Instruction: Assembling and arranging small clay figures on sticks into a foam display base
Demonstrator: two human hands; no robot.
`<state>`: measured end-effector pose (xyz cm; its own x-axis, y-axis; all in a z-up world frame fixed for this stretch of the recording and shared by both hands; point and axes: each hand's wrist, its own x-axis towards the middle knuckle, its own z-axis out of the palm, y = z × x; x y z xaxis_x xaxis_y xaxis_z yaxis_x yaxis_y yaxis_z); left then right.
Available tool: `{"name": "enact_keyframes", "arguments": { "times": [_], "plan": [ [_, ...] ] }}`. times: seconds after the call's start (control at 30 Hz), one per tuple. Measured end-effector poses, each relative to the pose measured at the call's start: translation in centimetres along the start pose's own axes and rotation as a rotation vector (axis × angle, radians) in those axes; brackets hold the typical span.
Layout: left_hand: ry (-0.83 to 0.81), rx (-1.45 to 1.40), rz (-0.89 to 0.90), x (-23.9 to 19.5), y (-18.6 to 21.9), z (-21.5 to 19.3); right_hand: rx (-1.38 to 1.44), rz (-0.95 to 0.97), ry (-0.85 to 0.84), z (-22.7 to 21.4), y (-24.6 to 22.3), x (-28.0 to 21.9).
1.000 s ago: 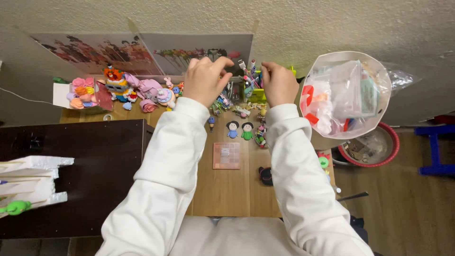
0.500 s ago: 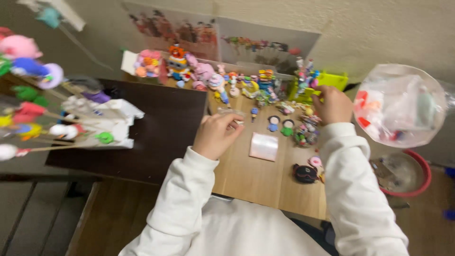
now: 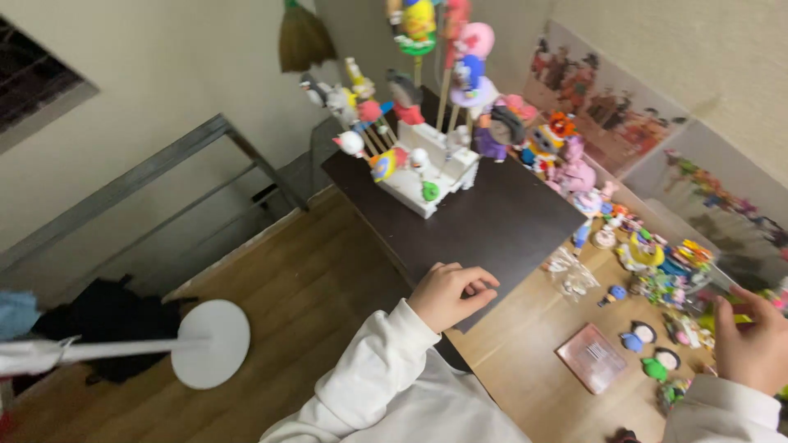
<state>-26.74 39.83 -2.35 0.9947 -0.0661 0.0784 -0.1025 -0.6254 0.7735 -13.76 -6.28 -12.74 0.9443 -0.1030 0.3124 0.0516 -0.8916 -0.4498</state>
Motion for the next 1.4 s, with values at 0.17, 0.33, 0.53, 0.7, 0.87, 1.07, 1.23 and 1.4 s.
{"name": "enact_keyframes", "arguments": {
  "times": [0.17, 0.33, 0.53, 0.7, 0.87, 1.07, 1.23, 1.4],
  "plan": [
    [0.105, -0.018, -0.051, -1.7, -1.6, -2.6, 0.090, -0.034, 0.041, 0.4, -5.5, 0.0],
    [0.199, -0.064, -0.052, -3.2, -2.7, -5.6, 0.204, -0.157, 0.084, 0.9, -7.2, 0.2],
    [0.408, -0.159, -0.151, -5.7, -7.0, -8.0, 0.311, -0.115, 0.027, -1.8, -10.7, -2.7],
    [0.450, -0.175, -0.283, -6.9, -8.9, -9.7, 0.343, -0.012, -0.026, -2.4, -14.1, -4.9],
    [0.435, -0.140, -0.318, -7.3, -10.2, -11.2, 0.525, 0.016, -0.071, -2.5, -21.2, -6.2],
    [0.380, 0.023, 0.002, -1.7, -11.3, -16.0, 0.568, -0.057, -0.118, -1.0, -35.1, -8.2],
    [0.365, 0.144, 0.427, 3.7, -12.7, -20.0, 0.611, -0.072, -0.057, 3.0, -46.6, -10.6],
    [0.271, 0.004, 0.575, 6.5, -15.5, -22.4, 0.529, 0.082, 0.092, 9.2, -51.6, -11.8]
  ]
}}
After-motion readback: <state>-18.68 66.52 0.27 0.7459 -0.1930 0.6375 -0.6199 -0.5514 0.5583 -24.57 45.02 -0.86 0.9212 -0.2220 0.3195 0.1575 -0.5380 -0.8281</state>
